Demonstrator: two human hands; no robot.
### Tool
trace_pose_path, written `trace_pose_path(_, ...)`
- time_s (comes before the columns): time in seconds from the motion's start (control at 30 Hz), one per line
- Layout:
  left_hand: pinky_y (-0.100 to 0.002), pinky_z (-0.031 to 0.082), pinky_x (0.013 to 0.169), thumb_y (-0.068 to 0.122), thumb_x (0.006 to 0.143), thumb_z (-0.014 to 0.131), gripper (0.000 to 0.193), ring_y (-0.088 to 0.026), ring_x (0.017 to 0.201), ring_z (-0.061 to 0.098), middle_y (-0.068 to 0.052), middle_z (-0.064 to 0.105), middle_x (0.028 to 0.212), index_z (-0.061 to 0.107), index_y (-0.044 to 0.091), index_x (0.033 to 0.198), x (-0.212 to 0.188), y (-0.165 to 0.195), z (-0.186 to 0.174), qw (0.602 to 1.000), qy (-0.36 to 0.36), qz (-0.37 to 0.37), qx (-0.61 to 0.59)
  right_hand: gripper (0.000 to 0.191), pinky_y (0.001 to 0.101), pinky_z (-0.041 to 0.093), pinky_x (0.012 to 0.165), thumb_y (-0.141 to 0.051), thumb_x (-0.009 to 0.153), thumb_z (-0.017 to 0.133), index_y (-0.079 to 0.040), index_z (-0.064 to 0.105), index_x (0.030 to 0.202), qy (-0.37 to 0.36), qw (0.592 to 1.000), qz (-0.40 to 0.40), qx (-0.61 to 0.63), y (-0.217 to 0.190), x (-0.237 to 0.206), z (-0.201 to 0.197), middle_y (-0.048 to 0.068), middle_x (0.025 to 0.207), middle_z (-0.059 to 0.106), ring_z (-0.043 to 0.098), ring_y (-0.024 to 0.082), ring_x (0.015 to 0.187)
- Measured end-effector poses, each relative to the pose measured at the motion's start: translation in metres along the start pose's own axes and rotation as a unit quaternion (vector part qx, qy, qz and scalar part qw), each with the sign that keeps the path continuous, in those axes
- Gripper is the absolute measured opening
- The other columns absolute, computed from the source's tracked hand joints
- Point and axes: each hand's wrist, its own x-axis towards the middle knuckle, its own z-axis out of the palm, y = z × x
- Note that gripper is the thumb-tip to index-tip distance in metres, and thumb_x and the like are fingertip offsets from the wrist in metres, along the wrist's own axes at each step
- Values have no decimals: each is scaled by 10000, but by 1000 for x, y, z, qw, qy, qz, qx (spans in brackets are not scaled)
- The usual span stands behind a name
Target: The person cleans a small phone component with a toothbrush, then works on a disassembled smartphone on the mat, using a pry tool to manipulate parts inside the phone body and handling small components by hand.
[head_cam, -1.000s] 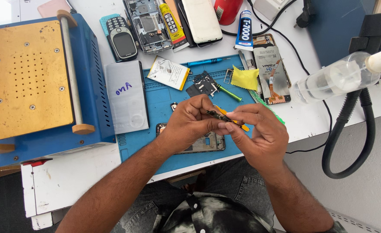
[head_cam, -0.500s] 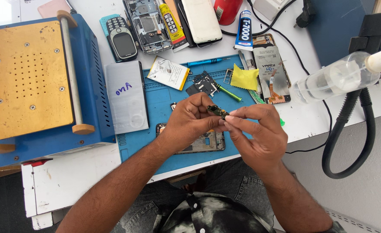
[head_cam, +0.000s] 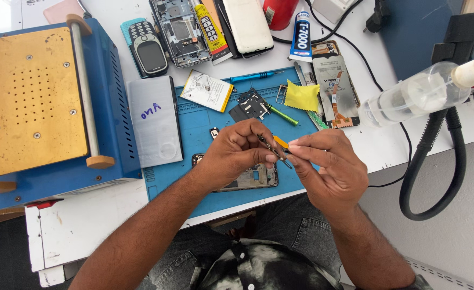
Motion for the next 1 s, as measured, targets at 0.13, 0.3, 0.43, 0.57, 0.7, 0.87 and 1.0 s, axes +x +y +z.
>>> trace_pose_path(0.13,-254,593,772,105,985,741,378,-79,851,690,-45,703,917,595,47,1329,-1,4,1,999,-17,-11,-30,173,316,536,828,-55,931,804,-55,718,1081,-3,1000,-3,7,-2,2,0,95,1068,751,715,184,1027)
trace_pose_path(0.3,-261,545,784,167,1028,692,762,-78,797,585,-9,579,851,298,95,1676,-1,10,3,995,-67,1,-75,162,310,547,812,-43,940,795,-57,716,1081,-8,1000,2,10,-5,2,0,93,1062,757,725,190,1018)
trace_pose_path(0.43,-296,536,811,226,1080,631,808,-91,801,518,-14,511,878,148,107,1717,-1,11,6,979,-124,-4,-161,168,313,549,806,-34,942,788,-55,715,1092,-9,1000,-1,12,-5,3,0,98,1061,761,732,194,1007)
trace_pose_path(0.57,-338,536,839,287,1101,592,790,-109,854,509,4,456,889,159,56,1720,-4,13,7,971,-147,-32,-184,166,311,555,796,-23,944,785,-55,714,1091,-10,1000,-2,19,-7,4,0,96,1057,759,732,193,999)
trace_pose_path(0.7,-339,519,861,311,1118,558,746,-110,867,488,2,460,935,205,35,1715,-7,16,7,972,-148,-39,-180,169,305,562,787,-9,946,775,-50,710,1097,-17,999,8,27,-9,3,0,100,1060,762,740,200,1000)
trace_pose_path(0.87,-319,506,824,315,1112,522,676,-140,838,526,-34,531,935,277,33,1674,-6,18,8,976,-130,-61,-163,185,300,574,793,0,942,781,-54,707,1102,-26,999,10,31,-9,2,-2,92,1067,760,744,194,1003)
trace_pose_path(1.0,-310,522,762,230,1109,498,610,-99,782,458,-26,543,980,322,26,1656,-6,17,6,965,-119,-85,-217,221,302,558,824,-23,886,822,-109,747,1075,-47,999,-5,20,-6,2,-5,76,1116,709,670,174,1028)
